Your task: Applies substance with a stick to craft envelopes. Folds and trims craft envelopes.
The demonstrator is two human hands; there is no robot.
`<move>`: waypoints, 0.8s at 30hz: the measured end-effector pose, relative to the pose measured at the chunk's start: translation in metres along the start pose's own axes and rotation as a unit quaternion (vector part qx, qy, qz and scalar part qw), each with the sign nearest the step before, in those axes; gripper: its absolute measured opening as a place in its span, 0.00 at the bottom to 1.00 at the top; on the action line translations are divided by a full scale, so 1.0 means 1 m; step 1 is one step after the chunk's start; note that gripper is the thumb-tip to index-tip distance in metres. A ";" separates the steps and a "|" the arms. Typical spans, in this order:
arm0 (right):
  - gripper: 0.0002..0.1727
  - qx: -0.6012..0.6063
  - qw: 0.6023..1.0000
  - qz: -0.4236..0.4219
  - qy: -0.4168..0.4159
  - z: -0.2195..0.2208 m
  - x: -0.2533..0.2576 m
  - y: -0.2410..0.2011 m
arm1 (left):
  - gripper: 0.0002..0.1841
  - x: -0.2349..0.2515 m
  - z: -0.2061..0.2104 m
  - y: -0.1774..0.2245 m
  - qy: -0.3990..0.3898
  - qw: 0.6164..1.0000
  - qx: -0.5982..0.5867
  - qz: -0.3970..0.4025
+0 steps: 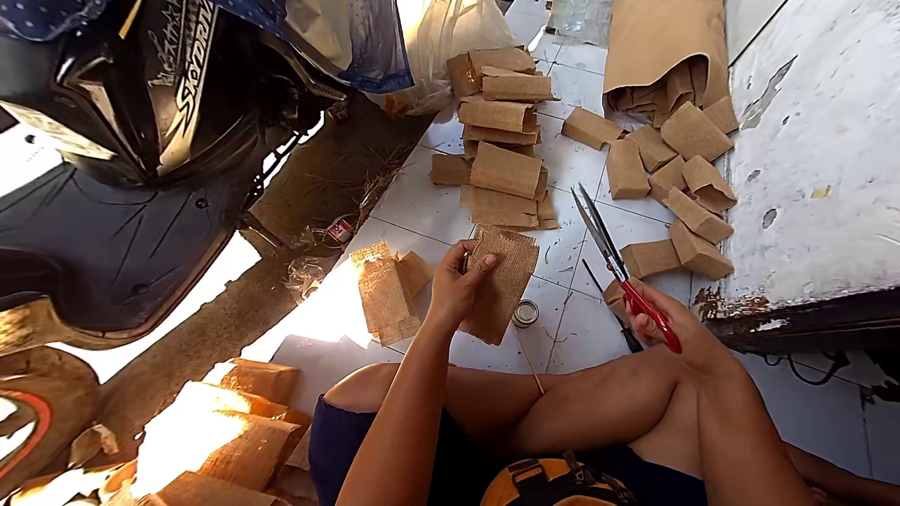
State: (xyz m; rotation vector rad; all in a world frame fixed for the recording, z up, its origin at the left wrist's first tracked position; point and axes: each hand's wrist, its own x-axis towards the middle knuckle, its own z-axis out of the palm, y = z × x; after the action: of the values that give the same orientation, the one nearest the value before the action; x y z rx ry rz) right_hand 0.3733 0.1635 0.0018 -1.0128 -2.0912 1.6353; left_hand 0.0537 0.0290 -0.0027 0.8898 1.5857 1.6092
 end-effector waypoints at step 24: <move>0.31 -0.139 0.985 0.027 -0.098 0.007 -0.005 -0.011 | 0.05 0.010 -0.022 0.009 -0.056 0.993 0.012 -0.103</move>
State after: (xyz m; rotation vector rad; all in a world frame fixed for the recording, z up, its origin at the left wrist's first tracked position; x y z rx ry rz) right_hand 0.3686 0.1538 0.0113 -1.0344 -2.4981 1.5511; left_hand 0.0298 0.0263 0.0063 0.7865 1.5678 1.3754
